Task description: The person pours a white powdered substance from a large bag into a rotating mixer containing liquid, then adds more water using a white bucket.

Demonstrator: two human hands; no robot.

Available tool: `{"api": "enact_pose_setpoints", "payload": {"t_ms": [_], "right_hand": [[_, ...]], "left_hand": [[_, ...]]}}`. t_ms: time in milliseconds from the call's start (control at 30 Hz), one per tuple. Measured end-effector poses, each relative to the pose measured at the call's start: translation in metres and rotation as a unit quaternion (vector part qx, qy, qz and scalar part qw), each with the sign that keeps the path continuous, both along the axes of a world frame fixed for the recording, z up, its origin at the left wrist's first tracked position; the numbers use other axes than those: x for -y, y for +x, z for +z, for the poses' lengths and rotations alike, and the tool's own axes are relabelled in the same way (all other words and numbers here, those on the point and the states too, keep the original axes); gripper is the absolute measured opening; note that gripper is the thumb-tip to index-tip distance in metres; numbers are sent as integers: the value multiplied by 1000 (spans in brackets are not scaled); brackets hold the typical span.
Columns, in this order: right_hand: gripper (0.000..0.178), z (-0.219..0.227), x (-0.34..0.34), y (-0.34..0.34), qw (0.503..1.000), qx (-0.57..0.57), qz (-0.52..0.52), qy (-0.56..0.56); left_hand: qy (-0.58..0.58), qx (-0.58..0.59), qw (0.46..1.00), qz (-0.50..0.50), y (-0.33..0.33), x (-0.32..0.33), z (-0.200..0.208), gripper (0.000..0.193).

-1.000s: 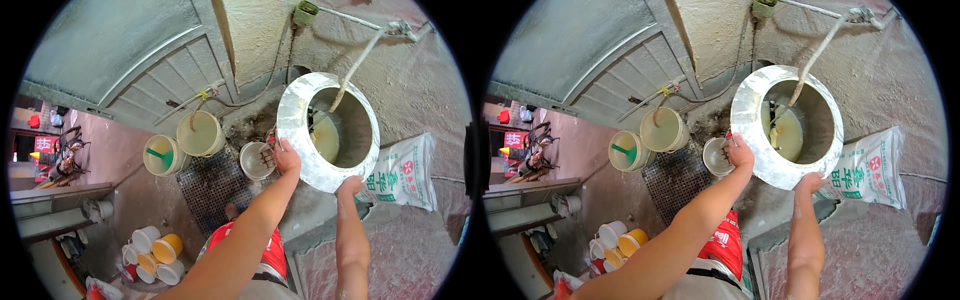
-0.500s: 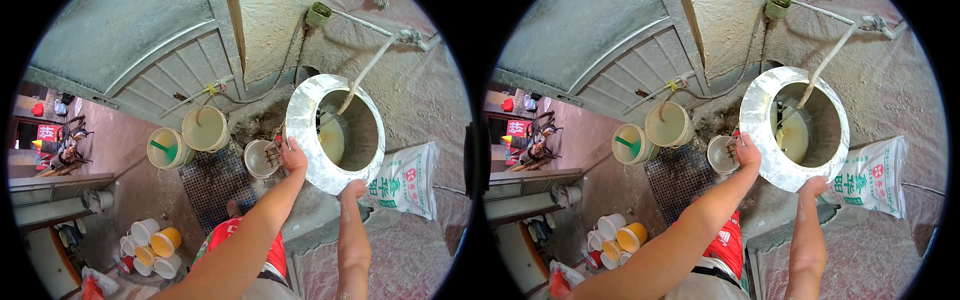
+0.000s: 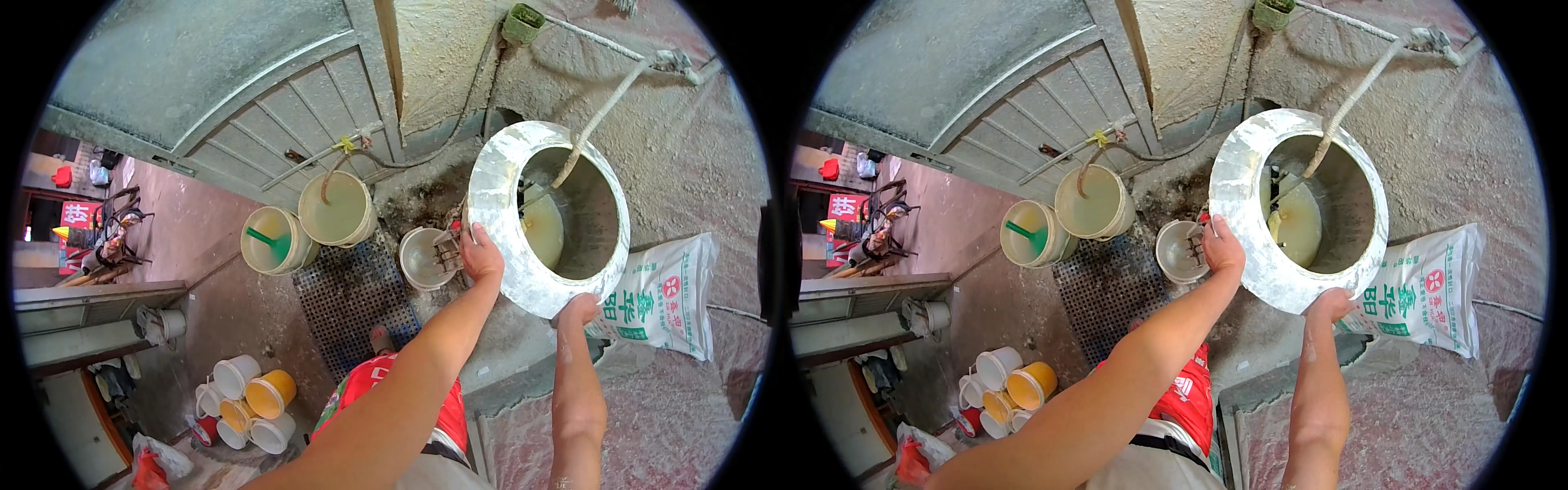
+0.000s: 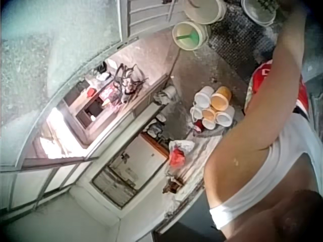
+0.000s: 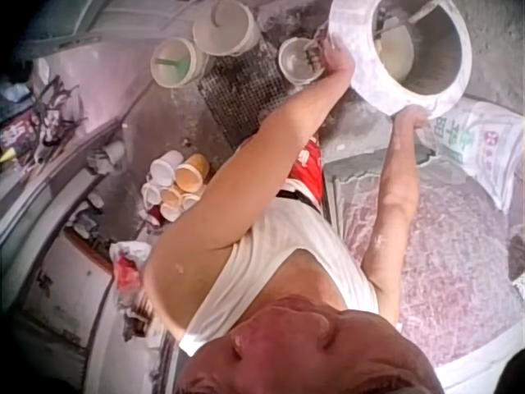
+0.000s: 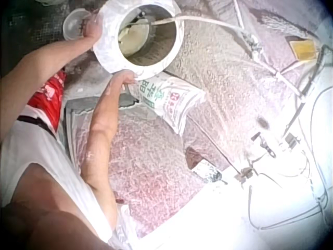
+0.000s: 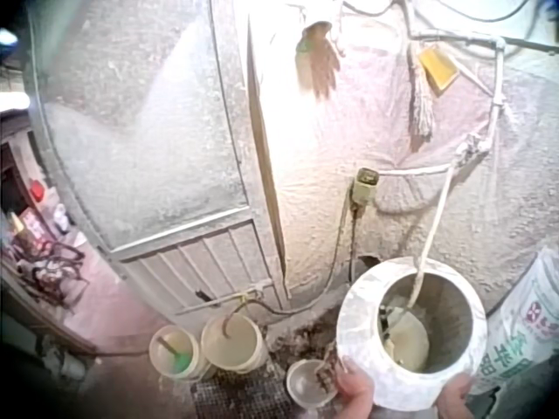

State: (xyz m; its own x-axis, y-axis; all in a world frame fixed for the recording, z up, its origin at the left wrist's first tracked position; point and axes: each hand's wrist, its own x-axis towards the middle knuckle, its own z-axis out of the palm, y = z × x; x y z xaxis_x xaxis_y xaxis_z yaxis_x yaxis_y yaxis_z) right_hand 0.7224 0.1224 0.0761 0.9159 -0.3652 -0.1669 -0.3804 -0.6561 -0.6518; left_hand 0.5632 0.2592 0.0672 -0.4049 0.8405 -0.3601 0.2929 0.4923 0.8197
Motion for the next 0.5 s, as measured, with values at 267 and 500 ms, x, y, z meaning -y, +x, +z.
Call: {"api": "enact_pose_setpoints", "payload": {"t_ms": [267, 500], "right_hand": [[51, -12, 5, 7, 1000, 19, 2, 19], [52, -12, 4, 8, 1000, 1, -10, 17]], "left_hand": [[3, 7, 1000, -3, -1, 0, 2, 53], [-15, 21, 1000, -10, -2, 0, 4, 53]]}}
